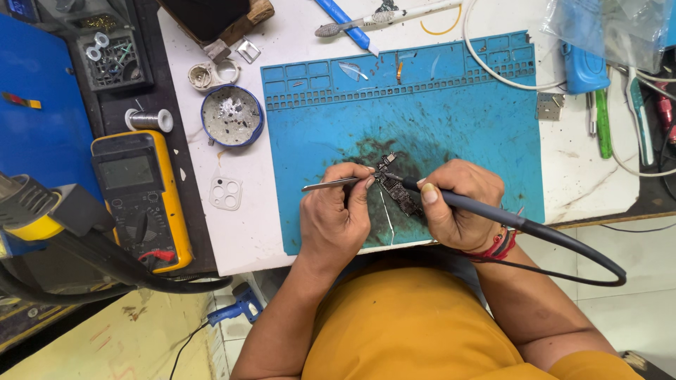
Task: The person sits at a repair bench soldering a disassembled phone motherboard held on a blue mat. They hold the board with tweezers in one hand and a soldering iron in the other, applying solder to components, repositioning the board, and briefly dipping the iron in a cleaning bowl before continuing to solder.
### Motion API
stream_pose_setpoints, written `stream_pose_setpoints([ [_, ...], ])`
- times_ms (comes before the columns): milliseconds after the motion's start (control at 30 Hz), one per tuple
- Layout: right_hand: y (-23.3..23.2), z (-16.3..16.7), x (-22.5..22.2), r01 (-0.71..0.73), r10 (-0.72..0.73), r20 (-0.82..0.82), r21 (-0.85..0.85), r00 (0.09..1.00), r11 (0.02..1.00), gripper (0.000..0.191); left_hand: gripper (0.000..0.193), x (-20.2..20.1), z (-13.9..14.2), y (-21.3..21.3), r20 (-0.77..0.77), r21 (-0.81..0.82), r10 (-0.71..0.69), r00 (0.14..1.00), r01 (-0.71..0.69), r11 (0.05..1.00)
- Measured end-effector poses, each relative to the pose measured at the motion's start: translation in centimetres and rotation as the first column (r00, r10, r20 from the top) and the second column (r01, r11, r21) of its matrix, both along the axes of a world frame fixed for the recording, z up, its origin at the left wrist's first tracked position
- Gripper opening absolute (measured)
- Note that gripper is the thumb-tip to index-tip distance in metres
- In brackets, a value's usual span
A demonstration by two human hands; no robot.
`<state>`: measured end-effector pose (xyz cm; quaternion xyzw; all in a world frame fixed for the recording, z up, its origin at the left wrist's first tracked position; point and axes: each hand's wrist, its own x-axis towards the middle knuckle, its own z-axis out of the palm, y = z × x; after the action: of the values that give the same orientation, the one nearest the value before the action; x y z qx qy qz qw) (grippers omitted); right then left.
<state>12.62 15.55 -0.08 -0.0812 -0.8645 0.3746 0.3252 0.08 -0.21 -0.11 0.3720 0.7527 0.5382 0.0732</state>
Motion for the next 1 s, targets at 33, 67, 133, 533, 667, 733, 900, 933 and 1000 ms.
stream_pose_setpoints([
  [33,-0.02,0.00,-0.06,-0.001,0.001,0.003,-0.003,1.000,1.000,0.008,0.017,-0.06,-0.01,0.00,-0.007,0.006,0.001,1.000,-0.001,1.000],
  [67,-0.01,0.00,-0.05,-0.001,0.001,0.000,-0.002,1.000,1.000,0.008,0.017,-0.07,-0.01,-0.01,-0.004,0.004,0.000,1.000,0.000,1.000],
  [133,0.06,0.00,-0.01,-0.001,0.001,-0.006,0.000,1.000,1.000,0.007,0.017,-0.02,0.00,-0.01,0.001,-0.001,-0.001,1.000,0.001,1.000],
  [533,0.11,0.03,0.03,-0.016,0.016,-0.005,-0.021,1.000,1.000,0.007,0.018,-0.02,-0.06,0.01,-0.009,0.024,-0.006,1.000,0.006,1.000],
  [667,0.02,0.04,0.02,-0.006,0.006,0.000,-0.020,1.000,1.000,0.007,0.018,-0.02,0.00,-0.04,0.002,0.011,-0.002,1.000,0.001,1.000],
  [733,0.03,0.03,-0.03,-0.011,0.011,0.004,-0.019,1.000,1.000,0.007,0.018,-0.10,0.00,-0.04,-0.012,0.023,-0.002,1.000,0.002,1.000],
  [900,0.11,0.01,-0.11,-0.015,0.015,-0.012,-0.012,1.000,1.000,0.007,0.017,-0.10,0.00,-0.03,0.021,-0.014,0.004,1.000,-0.004,1.000],
  [933,0.18,0.02,-0.06,-0.018,0.018,-0.013,-0.012,1.000,1.000,0.007,0.017,-0.04,-0.01,0.01,0.028,-0.022,0.005,1.000,-0.004,1.000],
  [1000,0.09,0.01,-0.09,-0.014,0.014,-0.012,-0.015,1.000,1.000,0.007,0.017,-0.09,0.01,-0.03,0.021,-0.009,0.005,1.000,-0.005,1.000],
])
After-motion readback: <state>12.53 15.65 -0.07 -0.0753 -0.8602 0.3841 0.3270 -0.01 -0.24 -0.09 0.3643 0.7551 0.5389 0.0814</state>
